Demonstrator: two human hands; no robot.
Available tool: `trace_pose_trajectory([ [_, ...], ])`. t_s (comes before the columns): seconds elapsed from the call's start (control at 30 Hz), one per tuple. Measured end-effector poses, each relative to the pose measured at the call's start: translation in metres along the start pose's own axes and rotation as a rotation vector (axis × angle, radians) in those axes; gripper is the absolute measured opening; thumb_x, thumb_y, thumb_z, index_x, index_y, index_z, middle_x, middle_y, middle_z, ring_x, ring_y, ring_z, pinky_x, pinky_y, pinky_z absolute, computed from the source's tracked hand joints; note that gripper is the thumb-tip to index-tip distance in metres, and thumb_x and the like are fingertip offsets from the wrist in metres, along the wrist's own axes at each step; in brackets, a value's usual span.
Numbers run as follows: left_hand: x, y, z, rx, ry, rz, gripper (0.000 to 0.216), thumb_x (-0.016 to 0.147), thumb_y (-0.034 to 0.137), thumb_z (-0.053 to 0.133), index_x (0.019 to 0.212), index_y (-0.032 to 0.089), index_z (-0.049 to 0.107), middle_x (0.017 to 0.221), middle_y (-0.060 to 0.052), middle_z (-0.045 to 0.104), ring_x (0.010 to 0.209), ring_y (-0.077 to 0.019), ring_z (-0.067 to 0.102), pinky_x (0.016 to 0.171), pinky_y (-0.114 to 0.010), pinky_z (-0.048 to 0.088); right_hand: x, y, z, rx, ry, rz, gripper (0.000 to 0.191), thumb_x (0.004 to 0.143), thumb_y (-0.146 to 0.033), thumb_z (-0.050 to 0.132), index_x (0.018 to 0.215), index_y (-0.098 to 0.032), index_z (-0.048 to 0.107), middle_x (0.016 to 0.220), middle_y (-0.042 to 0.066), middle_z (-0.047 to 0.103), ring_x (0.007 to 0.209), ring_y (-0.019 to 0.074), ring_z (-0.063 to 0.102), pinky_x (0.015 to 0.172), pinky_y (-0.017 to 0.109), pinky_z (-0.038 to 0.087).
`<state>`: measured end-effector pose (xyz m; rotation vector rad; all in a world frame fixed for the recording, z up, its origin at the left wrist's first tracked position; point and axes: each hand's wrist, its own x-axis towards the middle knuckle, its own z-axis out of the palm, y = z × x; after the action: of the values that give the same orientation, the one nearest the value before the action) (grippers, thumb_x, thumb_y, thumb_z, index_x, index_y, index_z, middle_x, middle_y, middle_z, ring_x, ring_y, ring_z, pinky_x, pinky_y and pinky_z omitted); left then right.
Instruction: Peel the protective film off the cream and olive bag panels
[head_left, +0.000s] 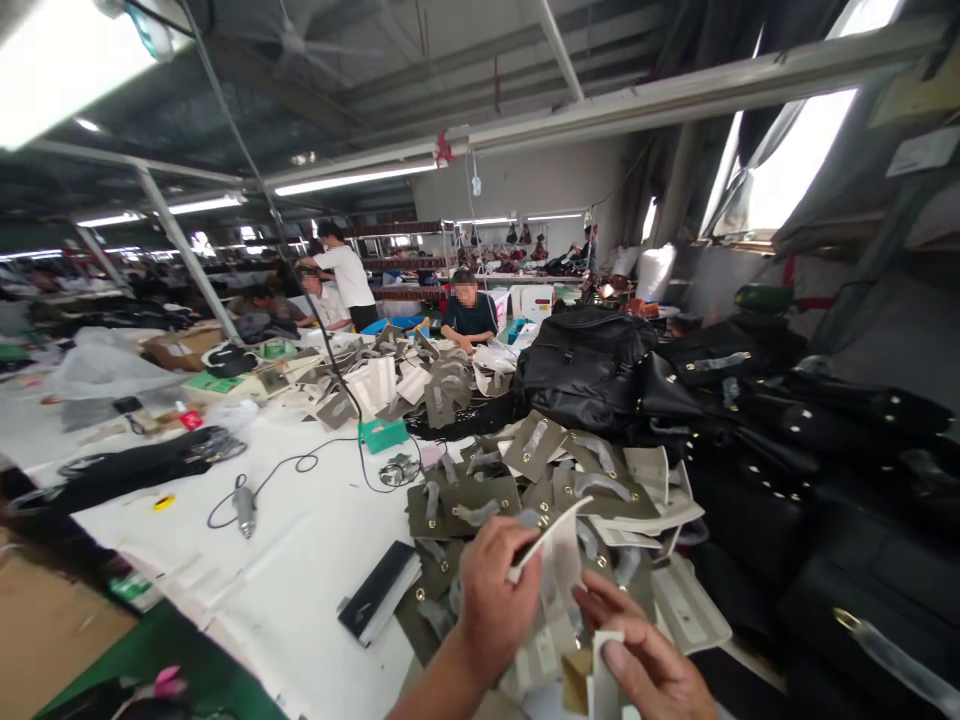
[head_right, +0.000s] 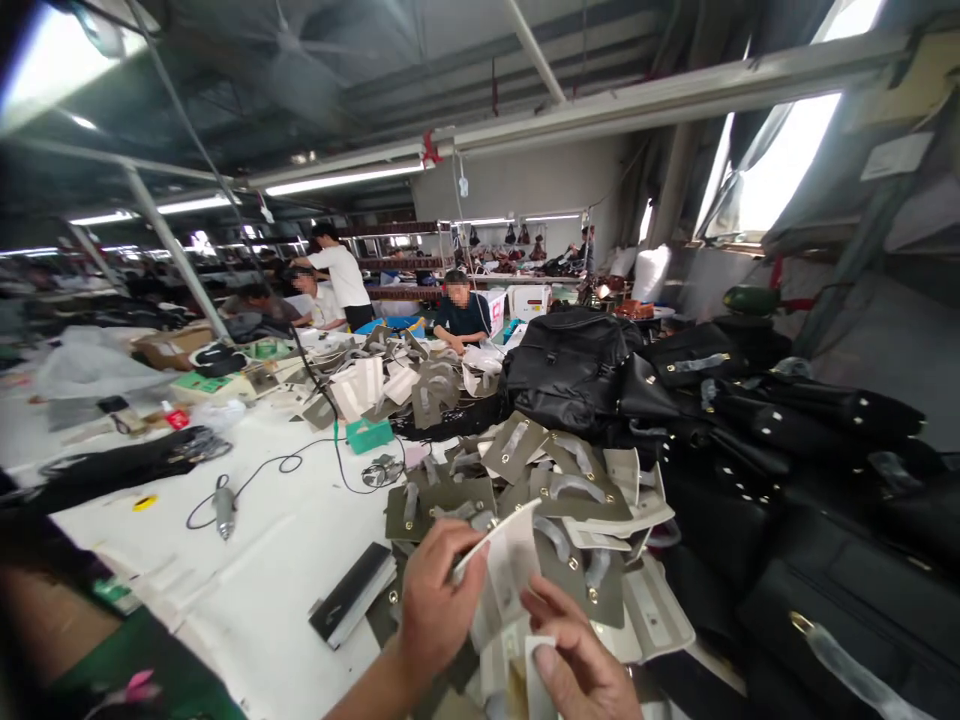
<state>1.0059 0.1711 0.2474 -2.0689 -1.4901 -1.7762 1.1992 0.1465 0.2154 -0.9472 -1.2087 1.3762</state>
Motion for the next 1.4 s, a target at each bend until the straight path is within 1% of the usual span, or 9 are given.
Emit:
trace_pose_trajectory([
  [0.27, -0.019, 0.040, -0.015, -0.113, -0.068, -0.606, 0.020, 0.090, 0.036, 0.061, 0.098, 0.018, 0.066, 0.089, -0.003, 0.069, 0.080, -0.0200, 0.063, 0.074, -0.029, 0.049, -0.016, -0.047, -0.033, -0.389, -0.171, -0.214, 0.026, 0.093, -0.048, 0.061, 0.089, -0.026, 0.073, 0.144, 0.008, 0.054, 0.131, 0.0321, 0.052, 0.110, 0.044, 0.039],
  [0.4, -0.005, 0.046, -0.030, -0.110, 0.006, -0.712, 0.029, 0.086, 0.046, 0.065, 0.093, 0.018, 0.065, 0.078, -0.001, 0.067, 0.070, -0.0184, 0.059, 0.067, -0.028, 0.048, 0.000, -0.086, -0.019, -0.334, -0.314, -0.325, 0.025, 0.098, -0.045, 0.056, 0.089, -0.024, 0.068, 0.103, 0.005, 0.070, 0.096, 0.0221, 0.064, 0.084, 0.030, 0.048],
  [0.53, -0.019, 0.078, -0.029, -0.093, 0.070, -0.704, 0.030, 0.087, 0.048, 0.065, 0.093, 0.018, 0.065, 0.079, -0.001, 0.067, 0.073, -0.0186, 0.059, 0.069, -0.027, 0.048, 0.006, -0.089, -0.002, -0.156, -0.207, -0.208, 0.030, 0.098, -0.049, 0.054, 0.087, -0.023, 0.062, 0.069, -0.002, 0.062, 0.066, 0.0175, 0.056, 0.061, 0.026, 0.042],
  [0.7, -0.061, 0.113, -0.017, -0.208, 0.128, -0.780, 0.034, 0.088, 0.049, 0.064, 0.101, 0.018, 0.067, 0.087, -0.004, 0.070, 0.082, -0.0207, 0.062, 0.074, -0.029, 0.051, -0.020, -0.057, -0.007, -0.174, -0.337, -0.268, 0.026, 0.095, -0.046, 0.060, 0.086, -0.023, 0.068, 0.113, 0.006, 0.068, 0.108, 0.0249, 0.061, 0.096, 0.034, 0.043],
  [0.93, -0.103, 0.142, -0.016, -0.590, -0.087, -0.807, 0.051, 0.089, 0.057, 0.060, 0.124, 0.020, 0.066, 0.134, -0.015, 0.061, 0.108, -0.0308, 0.064, 0.074, -0.036, 0.060, -0.068, -0.036, -0.029, 0.039, -0.389, 0.075, 0.036, 0.087, -0.056, 0.067, 0.084, -0.020, 0.073, 0.147, 0.011, 0.052, 0.135, 0.0359, 0.047, 0.113, 0.047, 0.034],
  [1.03, -0.106, 0.141, -0.018, -0.741, -0.111, -0.870, 0.057, 0.091, 0.061, 0.054, 0.126, 0.017, 0.065, 0.131, -0.019, 0.062, 0.103, -0.0313, 0.066, 0.066, -0.038, 0.062, -0.074, -0.048, -0.030, 0.137, -0.315, 0.145, 0.040, 0.083, -0.060, 0.071, 0.084, -0.020, 0.073, 0.143, 0.012, 0.057, 0.131, 0.0378, 0.051, 0.111, 0.050, 0.037],
  [1.17, -0.110, 0.119, -0.022, -0.677, -0.147, -0.989, 0.057, 0.080, 0.056, 0.073, 0.118, 0.015, 0.063, 0.071, -0.006, 0.067, 0.061, -0.0179, 0.061, 0.050, -0.026, 0.052, -0.081, -0.054, -0.018, 0.178, -0.383, 0.157, 0.043, 0.079, -0.062, 0.073, 0.081, -0.019, 0.072, 0.134, 0.014, 0.063, 0.116, 0.0372, 0.060, 0.104, 0.051, 0.043],
  [1.3, -0.117, 0.093, -0.040, -0.468, -0.118, -0.895, 0.066, 0.069, 0.051, 0.084, 0.123, 0.021, 0.061, 0.103, -0.007, 0.068, 0.065, -0.0126, 0.055, 0.055, -0.024, 0.046, -0.089, -0.044, 0.000, 0.191, -0.354, 0.184, 0.043, 0.076, -0.063, 0.075, 0.076, -0.020, 0.070, 0.132, 0.012, 0.064, 0.114, 0.0364, 0.060, 0.100, 0.048, 0.045],
  [1.4, -0.121, 0.078, -0.061, -0.402, -0.126, -0.821, 0.091, 0.061, 0.047, 0.090, 0.141, 0.027, 0.051, 0.138, -0.011, 0.056, 0.110, -0.0252, 0.058, 0.088, -0.034, 0.050, -0.095, -0.036, 0.012, 0.187, -0.319, 0.226, 0.045, 0.073, -0.065, 0.075, 0.075, -0.020, 0.068, 0.126, 0.011, 0.066, 0.107, 0.0347, 0.062, 0.094, 0.045, 0.048],
])
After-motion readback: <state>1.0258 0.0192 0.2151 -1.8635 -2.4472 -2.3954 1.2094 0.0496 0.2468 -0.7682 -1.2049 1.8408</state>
